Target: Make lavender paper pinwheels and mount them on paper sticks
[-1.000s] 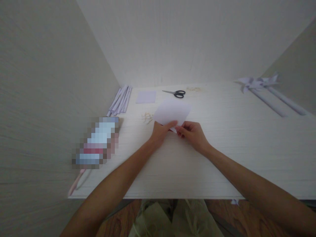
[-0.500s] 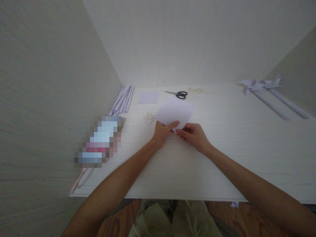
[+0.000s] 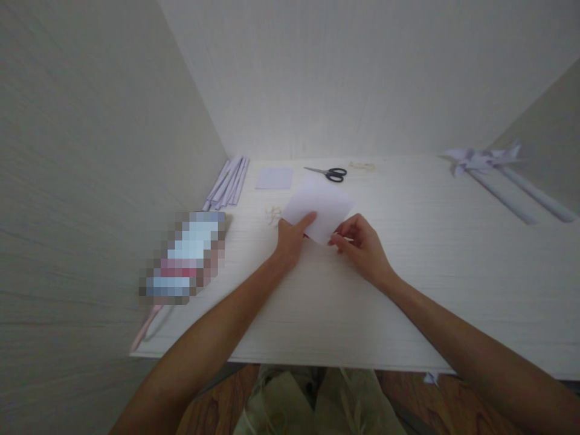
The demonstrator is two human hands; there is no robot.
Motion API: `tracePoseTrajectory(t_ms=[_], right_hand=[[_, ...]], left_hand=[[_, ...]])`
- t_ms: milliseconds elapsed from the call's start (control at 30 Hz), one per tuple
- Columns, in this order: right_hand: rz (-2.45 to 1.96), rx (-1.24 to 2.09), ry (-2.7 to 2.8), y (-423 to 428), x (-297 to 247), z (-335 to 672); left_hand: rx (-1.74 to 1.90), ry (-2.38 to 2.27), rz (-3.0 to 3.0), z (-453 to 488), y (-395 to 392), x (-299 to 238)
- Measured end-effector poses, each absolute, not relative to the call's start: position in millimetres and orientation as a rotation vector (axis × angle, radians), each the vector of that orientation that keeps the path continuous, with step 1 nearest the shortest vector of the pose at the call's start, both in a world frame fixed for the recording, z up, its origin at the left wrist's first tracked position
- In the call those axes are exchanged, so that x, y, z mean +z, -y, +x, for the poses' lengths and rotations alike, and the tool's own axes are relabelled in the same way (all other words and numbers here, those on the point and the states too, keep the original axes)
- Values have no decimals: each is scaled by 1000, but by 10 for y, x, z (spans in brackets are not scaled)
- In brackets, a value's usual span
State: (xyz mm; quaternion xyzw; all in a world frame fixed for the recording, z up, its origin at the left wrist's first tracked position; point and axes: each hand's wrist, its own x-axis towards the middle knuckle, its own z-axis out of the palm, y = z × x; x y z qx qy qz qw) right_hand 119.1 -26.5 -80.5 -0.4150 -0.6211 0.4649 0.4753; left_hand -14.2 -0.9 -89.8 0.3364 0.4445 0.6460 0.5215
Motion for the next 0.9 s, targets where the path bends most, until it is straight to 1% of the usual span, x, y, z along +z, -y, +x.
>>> tracePoseTrajectory(t_ms=[100,233,667,900], right_hand=[[-965,1063,1560,279,-814,1201],[-1029,963,1670,257,-855,1219],[-1124,803,1748,186,-880,1276],[-1135,825,1730,181,-866,1259]], left_hand=[[1545,-1038,801,-145,12,-886],[1513,-1021,835,-143,20,-884],[1434,-1003,862,-142,43,-897],[1430,-986,884,-139,39,-910]])
